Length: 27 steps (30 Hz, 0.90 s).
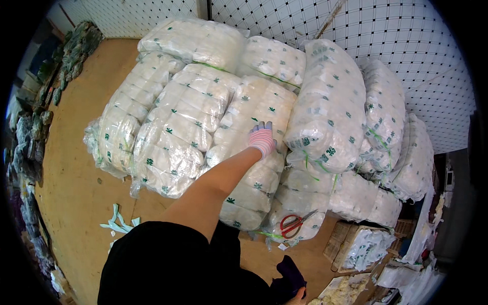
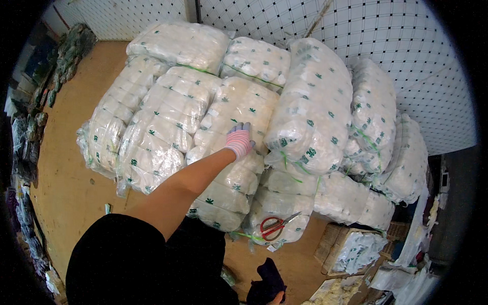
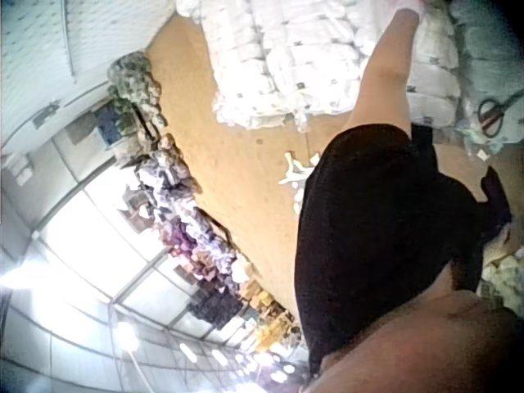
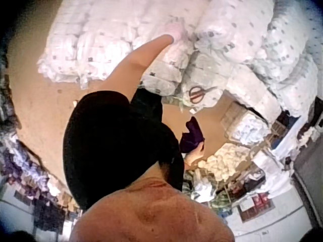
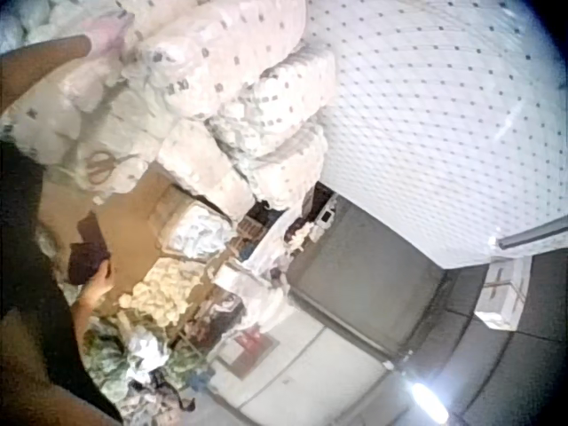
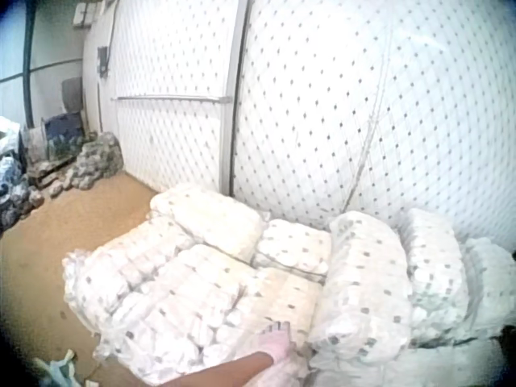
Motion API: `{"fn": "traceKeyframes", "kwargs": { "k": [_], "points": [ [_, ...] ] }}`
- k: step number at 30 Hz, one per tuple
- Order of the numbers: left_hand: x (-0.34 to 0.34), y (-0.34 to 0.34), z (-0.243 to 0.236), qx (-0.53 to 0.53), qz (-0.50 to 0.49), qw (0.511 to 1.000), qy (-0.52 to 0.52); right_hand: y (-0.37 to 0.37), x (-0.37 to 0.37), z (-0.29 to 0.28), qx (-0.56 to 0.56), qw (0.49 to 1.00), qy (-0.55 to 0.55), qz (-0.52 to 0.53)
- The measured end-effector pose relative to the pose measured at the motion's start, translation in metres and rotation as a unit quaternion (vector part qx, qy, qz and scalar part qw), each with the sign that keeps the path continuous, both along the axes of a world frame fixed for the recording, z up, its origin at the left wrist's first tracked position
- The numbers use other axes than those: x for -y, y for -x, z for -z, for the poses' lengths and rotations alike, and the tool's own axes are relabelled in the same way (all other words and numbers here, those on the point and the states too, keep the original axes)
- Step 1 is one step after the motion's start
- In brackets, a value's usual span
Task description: The person cuts through green plastic straps and plastic film on large white bales using shears and then wipes the surface of the bales with a cloth.
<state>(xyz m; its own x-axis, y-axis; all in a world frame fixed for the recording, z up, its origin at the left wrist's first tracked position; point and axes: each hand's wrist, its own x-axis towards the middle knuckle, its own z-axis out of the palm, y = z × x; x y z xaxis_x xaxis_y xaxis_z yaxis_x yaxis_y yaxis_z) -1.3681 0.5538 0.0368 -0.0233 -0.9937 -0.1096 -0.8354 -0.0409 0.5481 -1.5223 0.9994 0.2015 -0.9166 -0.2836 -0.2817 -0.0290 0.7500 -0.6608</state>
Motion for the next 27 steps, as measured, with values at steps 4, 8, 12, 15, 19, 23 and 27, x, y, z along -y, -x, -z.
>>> {"fn": "traceKeyframes", "kwargs": {
  "k": [4,8,12,15,19,23,27],
  "points": [
    [-0.007,0.042,0.024,-0.098,-0.04,0.99,-0.097,0.0,-0.024,0.013,-0.036,0.999,0.02,0.01],
    [-0.049,0.067,0.015,-0.25,-0.166,0.931,-0.207,-0.017,-0.015,0.002,-0.033,0.999,0.018,0.037],
    [-0.091,0.059,0.007,-0.178,-0.079,0.952,-0.234,-0.013,-0.03,0.019,-0.007,0.997,0.032,0.063],
    [-0.121,0.037,-0.004,-0.095,0.028,0.956,-0.274,-0.013,-0.016,0.019,0.024,0.997,0.021,0.065],
    [-0.139,0.011,-0.031,0.104,0.181,0.957,-0.201,0.004,-0.005,0.041,0.057,0.99,0.124,0.046],
    [-0.142,-0.004,-0.037,0.27,0.331,0.899,-0.094,0.02,0.015,0.042,0.088,0.971,0.218,0.044],
    [-0.166,0.019,-0.071,0.35,0.459,0.797,-0.178,0.06,0.004,0.06,0.088,0.971,0.21,0.071]
  ]
}}
